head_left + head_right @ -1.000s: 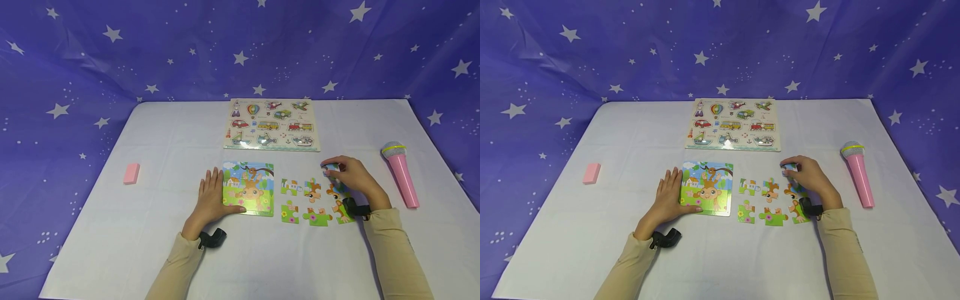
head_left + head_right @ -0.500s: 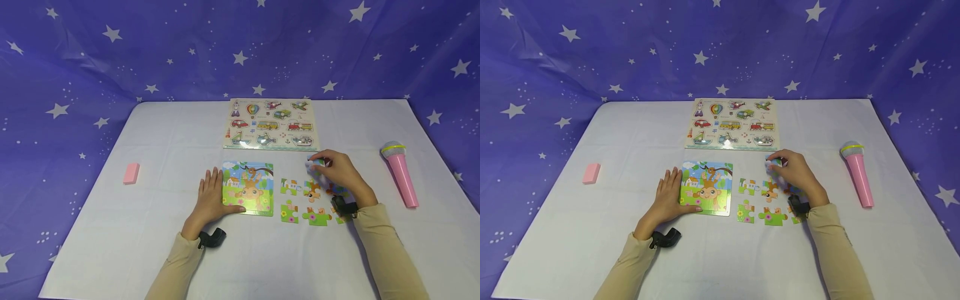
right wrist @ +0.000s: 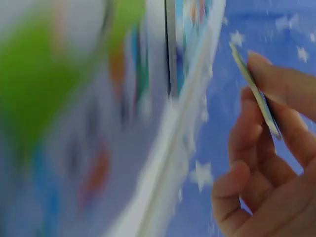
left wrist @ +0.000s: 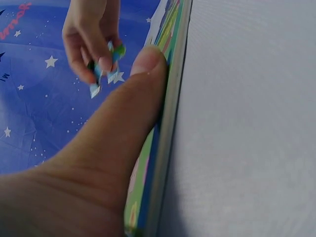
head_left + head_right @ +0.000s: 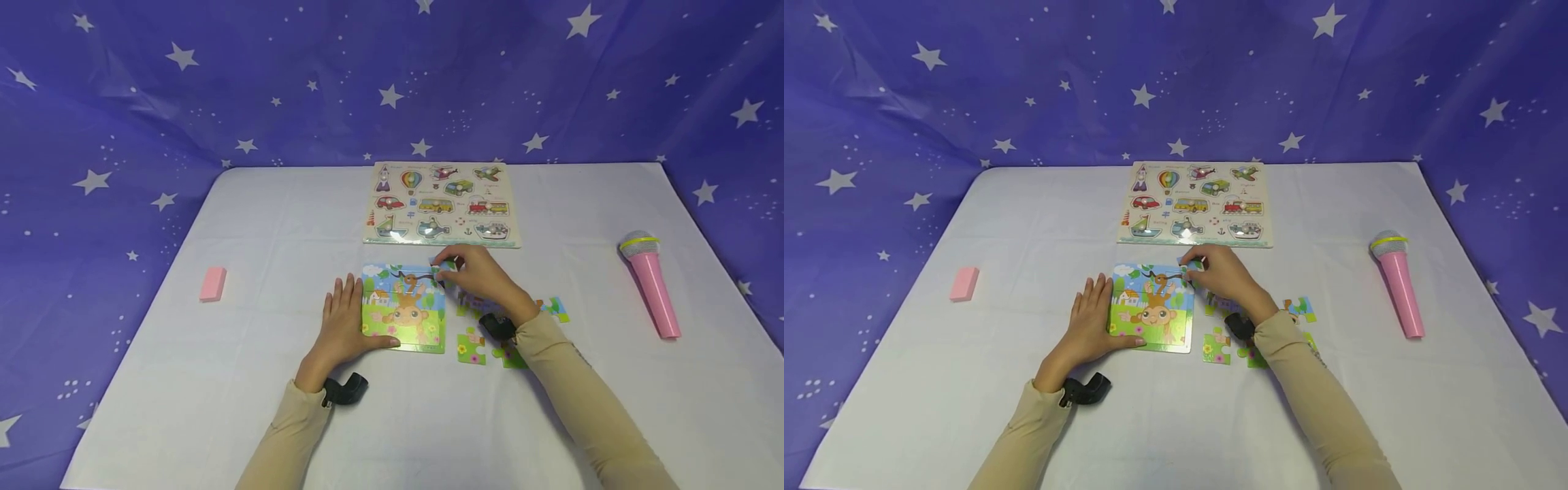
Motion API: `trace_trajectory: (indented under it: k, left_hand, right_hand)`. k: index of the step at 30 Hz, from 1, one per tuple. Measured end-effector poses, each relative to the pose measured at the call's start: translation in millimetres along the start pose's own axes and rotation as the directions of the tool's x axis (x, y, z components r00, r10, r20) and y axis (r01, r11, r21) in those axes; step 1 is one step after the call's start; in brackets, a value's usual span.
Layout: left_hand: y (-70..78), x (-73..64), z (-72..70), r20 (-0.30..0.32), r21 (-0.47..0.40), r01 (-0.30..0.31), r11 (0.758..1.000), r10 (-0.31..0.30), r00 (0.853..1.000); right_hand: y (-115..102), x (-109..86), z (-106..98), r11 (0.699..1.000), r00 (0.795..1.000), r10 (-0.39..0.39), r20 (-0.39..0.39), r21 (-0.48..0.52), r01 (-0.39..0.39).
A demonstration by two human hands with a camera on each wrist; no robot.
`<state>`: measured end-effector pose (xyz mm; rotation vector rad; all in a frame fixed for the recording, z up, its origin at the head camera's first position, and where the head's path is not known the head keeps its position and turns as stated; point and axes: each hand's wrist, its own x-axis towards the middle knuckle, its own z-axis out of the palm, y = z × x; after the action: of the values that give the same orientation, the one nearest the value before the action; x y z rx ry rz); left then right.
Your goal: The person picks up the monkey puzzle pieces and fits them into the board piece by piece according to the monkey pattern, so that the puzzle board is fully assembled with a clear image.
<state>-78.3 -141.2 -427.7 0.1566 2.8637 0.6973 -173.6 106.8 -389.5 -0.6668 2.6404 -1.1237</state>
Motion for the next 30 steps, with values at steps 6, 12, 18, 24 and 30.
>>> trace_trajectory:
  k: [6, 12, 18, 24, 30]
  left_hand:
    - [0.7, 0.5, 0.2, 0.002, 0.006, -0.010, 1.000, 0.010, 1.000]
    - [0.3, 0.2, 0.0, 0.007, 0.013, -0.005, 1.000, 0.005, 1.000]
    - [0.0, -0.2, -0.9, 0.006, 0.009, -0.002, 1.000, 0.002, 1.000]
    - [-1.1, -0.2, -0.6, 0.005, 0.012, 0.001, 1.000, -0.001, 1.000]
    - [-1.8, -0.6, 0.0, 0.000, 0.007, 0.000, 1.000, 0.000, 1.000]
  right_hand:
    - [-12.4, 13.1, 22.3, 0.994, 0.995, 0.091, 0.047, 0.050, -0.094]
    - [-16.6, 18.0, 28.4, 0.983, 0.982, 0.178, 0.055, 0.030, -0.180]
    - [-16.2, 18.2, 28.4, 0.972, 0.969, 0.234, 0.080, -0.058, -0.229]
    - [-17.1, 15.9, 31.0, 0.970, 0.976, 0.204, 0.071, -0.150, -0.191]
    - [-21.0, 12.7, 32.4, 0.952, 0.975, 0.217, 0.045, -0.231, -0.201]
